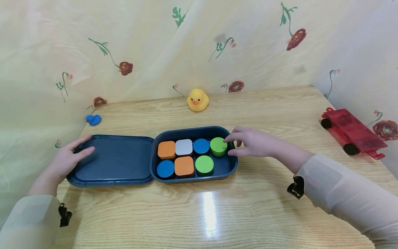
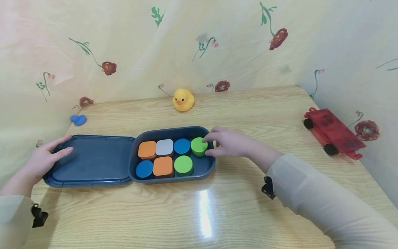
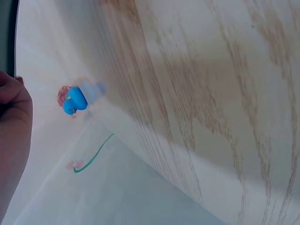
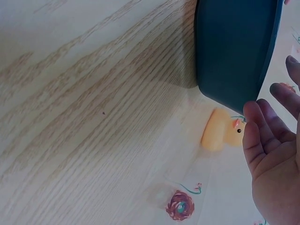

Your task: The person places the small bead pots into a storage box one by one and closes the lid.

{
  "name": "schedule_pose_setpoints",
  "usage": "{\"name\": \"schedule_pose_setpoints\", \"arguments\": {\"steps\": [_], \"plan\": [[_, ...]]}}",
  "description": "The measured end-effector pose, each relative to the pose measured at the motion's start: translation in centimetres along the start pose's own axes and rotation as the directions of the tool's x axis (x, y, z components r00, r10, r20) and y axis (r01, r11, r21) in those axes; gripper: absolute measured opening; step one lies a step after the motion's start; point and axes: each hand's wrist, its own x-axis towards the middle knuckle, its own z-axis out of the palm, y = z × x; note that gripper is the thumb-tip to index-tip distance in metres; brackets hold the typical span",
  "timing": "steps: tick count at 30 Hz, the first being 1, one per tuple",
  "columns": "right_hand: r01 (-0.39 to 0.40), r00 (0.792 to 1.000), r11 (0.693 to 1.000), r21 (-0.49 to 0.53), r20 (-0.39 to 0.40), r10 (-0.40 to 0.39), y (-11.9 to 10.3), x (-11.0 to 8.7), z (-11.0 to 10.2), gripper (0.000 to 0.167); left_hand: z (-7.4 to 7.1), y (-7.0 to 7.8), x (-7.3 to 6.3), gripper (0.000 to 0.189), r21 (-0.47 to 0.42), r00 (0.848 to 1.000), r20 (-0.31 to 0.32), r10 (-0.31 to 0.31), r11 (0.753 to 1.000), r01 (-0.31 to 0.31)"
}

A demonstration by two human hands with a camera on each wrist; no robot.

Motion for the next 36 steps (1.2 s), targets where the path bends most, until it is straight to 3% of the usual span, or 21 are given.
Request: {"name": "schedule_pose_setpoints", "arguments": {"steps": [6,14,20,25,29,36], "plan": [[-0.006,1.0,1.0,0.0,0.004,0.006,0.1,0.1,0.0,0.037,-0.2,-0.1,0.2,0.081,0.001,0.999,0.033,-0.042,0.999,0.042],[-0.003,1.0,1.0,0.011,-0.002,0.003,-0.1,0.2,-0.2,0.036,-0.4,0.1,0.1,0.079,0.001,0.998,0.054,-0.034,0.999,0.034],[-0.013,1.0,1.0,0.021,-0.02,0.013,-0.2,0.4,-0.7,0.036,-0.8,0.5,0.0,0.077,-0.033,0.998,-0.048,0.05,0.998,-0.052],[-0.038,0.999,0.999,0.015,-0.028,0.038,-0.3,0.5,-1.6,0.036,-1.5,1.5,0.0,0.077,-0.047,0.989,-0.141,0.046,0.997,-0.053],[-0.056,0.998,0.998,0.01,-0.023,0.056,-0.4,0.7,-2.3,0.036,-2.1,2.8,0.0,0.077,-0.05,0.986,-0.165,0.033,0.998,-0.042],[-0.057,0.997,0.998,0.007,-0.043,0.058,-0.4,0.9,-3.0,0.035,-2.8,4.7,-0.1,0.078,-0.036,0.974,-0.21,0.078,0.996,-0.088]]}}
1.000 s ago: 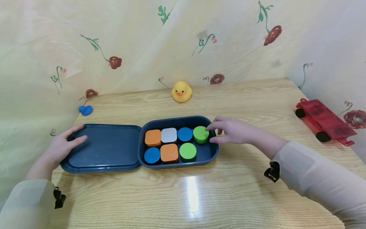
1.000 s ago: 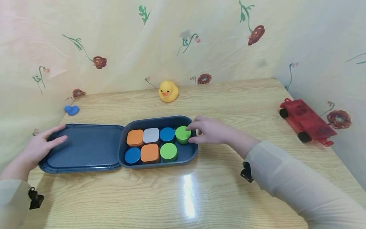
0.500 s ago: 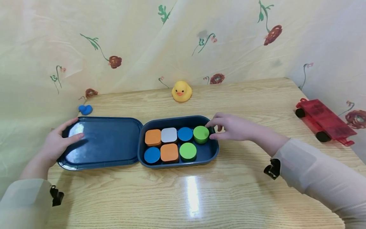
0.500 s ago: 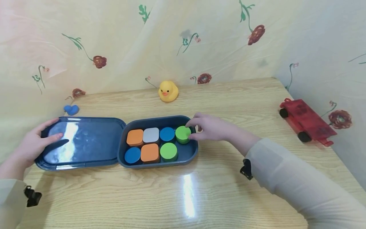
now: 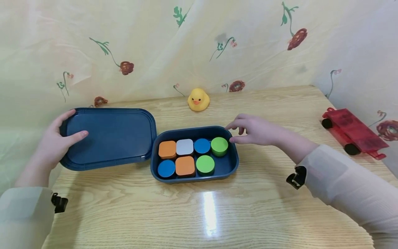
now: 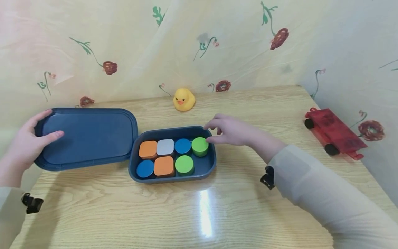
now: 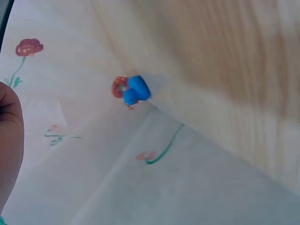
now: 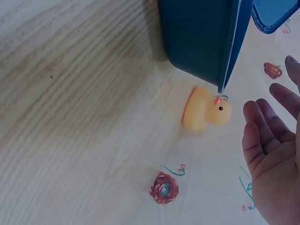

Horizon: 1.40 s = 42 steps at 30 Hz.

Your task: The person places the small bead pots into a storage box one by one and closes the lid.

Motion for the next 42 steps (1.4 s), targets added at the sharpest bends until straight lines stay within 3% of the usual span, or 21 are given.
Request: {"name": "schedule_pose_setpoints", "arguments": {"steps": [6,12,19,25,33,42], "plan": [[-0.006,1.0,1.0,-0.018,-0.019,0.005,0.5,0.1,-0.6,0.035,-1.0,2.5,0.7,0.077,0.042,0.991,-0.102,0.09,0.995,-0.086],[-0.036,0.999,0.999,-0.022,-0.04,0.036,0.8,0.5,-1.3,0.036,-1.3,5.7,0.9,0.078,0.084,0.977,-0.18,0.11,0.992,-0.096],[-0.096,0.993,0.994,0.053,-0.061,0.1,0.7,1.6,-2.1,0.042,-0.1,9.0,1.1,0.078,0.045,0.975,-0.183,0.125,0.992,-0.119],[-0.141,0.986,0.975,0.173,-0.063,0.154,0.5,2.4,-2.9,0.051,1.5,11.0,1.3,0.078,-0.049,0.965,-0.185,0.188,0.979,-0.2],[-0.155,0.974,0.92,0.36,-0.099,0.203,0.5,3.4,-3.7,0.058,3.7,13.1,2.2,0.078,-0.182,0.955,-0.17,0.243,0.945,-0.272],[-0.085,0.951,0.814,0.575,-0.195,0.238,0.3,4.5,-4.1,0.075,7.1,14.9,3.2,0.078,-0.288,0.928,-0.169,0.332,0.884,-0.369]]}}
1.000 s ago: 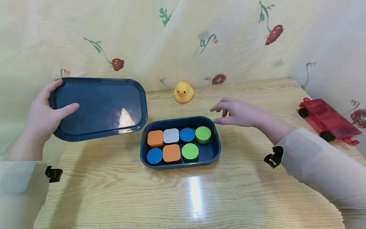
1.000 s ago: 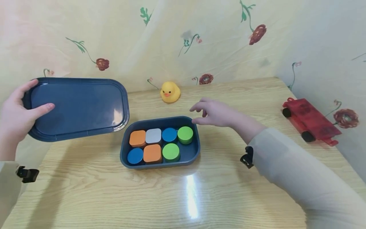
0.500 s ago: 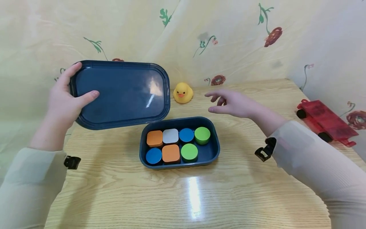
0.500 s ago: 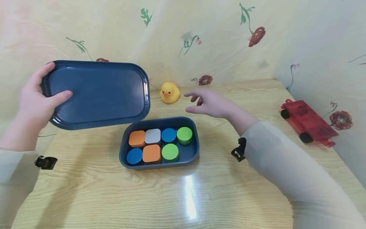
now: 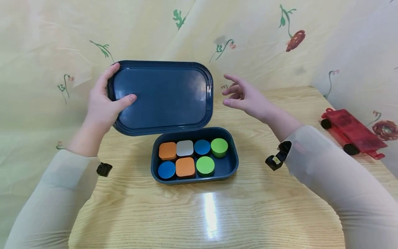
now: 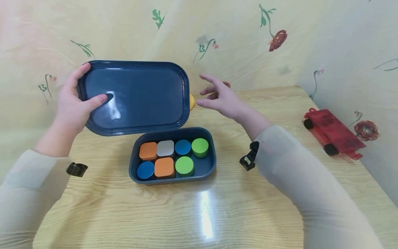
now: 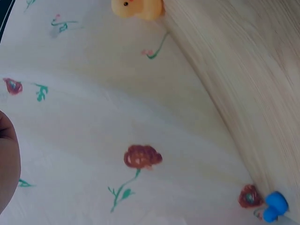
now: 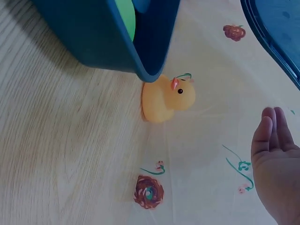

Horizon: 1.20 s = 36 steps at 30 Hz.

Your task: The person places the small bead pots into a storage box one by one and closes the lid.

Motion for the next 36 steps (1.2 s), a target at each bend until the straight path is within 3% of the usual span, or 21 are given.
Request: {"name": "schedule_pose_setpoints", "arguments": {"steps": [7,14,23,26,31,36], "plan": [[0.035,0.999,0.984,0.177,-0.045,-0.027,-0.3,0.4,0.3,0.076,2.5,0.3,0.7,0.074,-0.105,0.998,0.06,0.023,0.994,-0.017],[0.16,0.985,0.911,0.38,-0.117,-0.125,-0.7,0.4,0.8,0.079,4.3,-0.2,1.3,0.075,-0.231,0.995,0.063,0.074,0.971,-0.057],[0.212,0.972,0.842,0.496,-0.197,-0.128,-1.6,0.3,1.6,0.079,6.1,-1.2,1.2,0.081,-0.265,0.987,0.016,0.158,0.953,-0.148],[0.221,0.966,0.829,0.514,-0.231,-0.114,-1.7,0.3,1.8,0.08,6.5,-1.4,1.2,0.088,-0.29,0.988,0.013,0.154,0.946,-0.144],[0.253,0.942,0.848,0.466,-0.32,-0.105,-1.6,0.4,1.9,0.079,6.9,-1.6,1.0,0.093,-0.302,0.989,0.09,0.118,0.949,-0.086],[0.282,0.905,0.886,0.367,-0.409,-0.119,-1.2,0.4,1.7,0.073,6.9,-1.7,0.9,0.089,-0.306,0.974,0.205,0.101,0.951,-0.034]]}}
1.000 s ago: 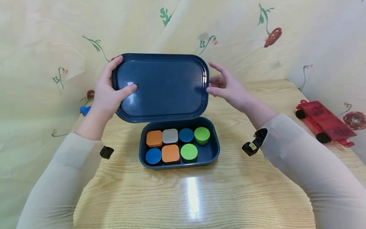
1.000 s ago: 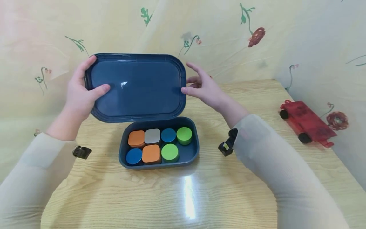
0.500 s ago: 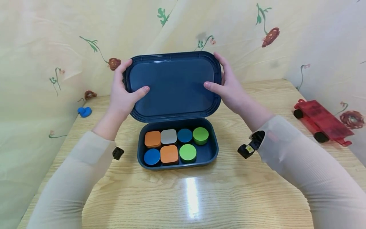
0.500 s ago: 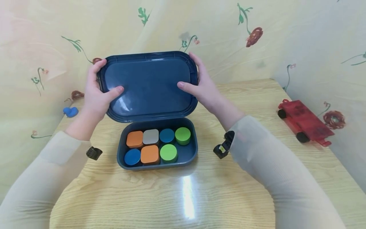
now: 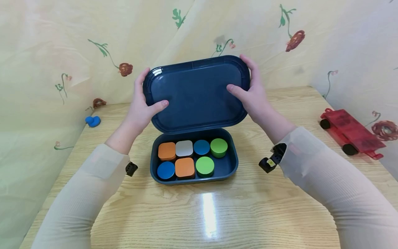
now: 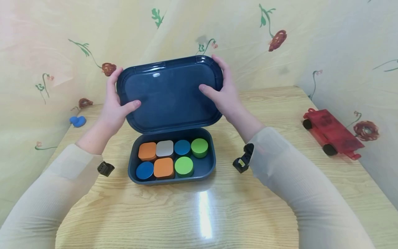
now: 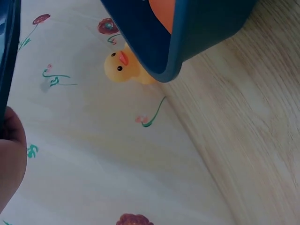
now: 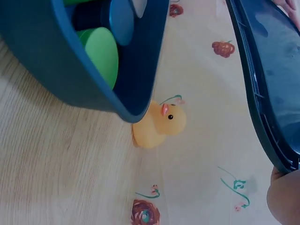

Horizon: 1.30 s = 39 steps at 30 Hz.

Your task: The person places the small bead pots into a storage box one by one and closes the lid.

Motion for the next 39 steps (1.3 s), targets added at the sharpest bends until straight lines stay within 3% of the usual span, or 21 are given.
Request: {"name": "schedule_pose_setpoints", "arguments": {"steps": [4,7,12,17,21,23,26,30,34,39], "plan": [[0.054,0.997,0.997,-0.062,-0.043,-0.056,0.4,-0.1,-0.4,0.073,0.1,0.0,-0.1,0.086,-0.028,0.998,0.055,0.005,1.0,-0.004],[0.091,0.995,0.987,-0.131,-0.034,-0.096,0.7,-0.4,-0.5,0.077,0.3,0.0,-0.3,0.081,-0.08,0.999,0.043,0.029,0.996,-0.025],[0.14,0.989,0.978,-0.155,0.073,-0.13,1.1,-0.7,-0.4,0.08,0.6,-0.2,-0.5,0.07,-0.182,0.988,-0.075,0.134,0.972,-0.146],[0.124,0.97,0.99,-0.063,0.216,-0.108,0.9,-1.1,-0.7,0.07,0.4,-0.5,-0.8,0.066,-0.111,0.962,-0.158,0.225,0.964,-0.244],[0.093,0.943,0.991,-0.099,0.327,-0.056,0.3,-1.5,-1.1,0.052,0.0,-0.5,-1.1,0.067,-0.05,0.952,-0.167,0.258,0.962,-0.27],[0.087,0.928,0.988,-0.129,0.371,-0.033,-0.1,-1.7,-1.3,0.048,-0.2,-0.5,-1.3,0.068,-0.026,0.955,-0.15,0.257,0.964,-0.263],[0.088,0.908,0.984,-0.157,0.419,-0.014,-0.5,-1.8,-1.3,0.053,-0.5,-0.8,-1.5,0.07,0.008,0.964,-0.116,0.239,0.971,-0.239],[0.113,0.911,0.956,-0.271,0.411,0.009,-0.8,-1.8,-1.0,0.076,-0.9,-1.1,-1.7,0.064,0.007,0.975,-0.069,0.211,0.977,-0.211],[0.163,0.922,0.943,-0.291,0.384,-0.041,-0.7,-1.6,-0.8,0.079,-1.1,-0.7,-1.5,0.057,-0.015,0.983,-0.027,0.182,0.983,-0.182],[0.254,0.909,0.941,-0.226,0.387,-0.152,-0.4,-1.2,-0.8,0.07,-1.2,0.3,-1.4,0.043,-0.157,0.995,-0.024,0.097,0.983,-0.099]]}}
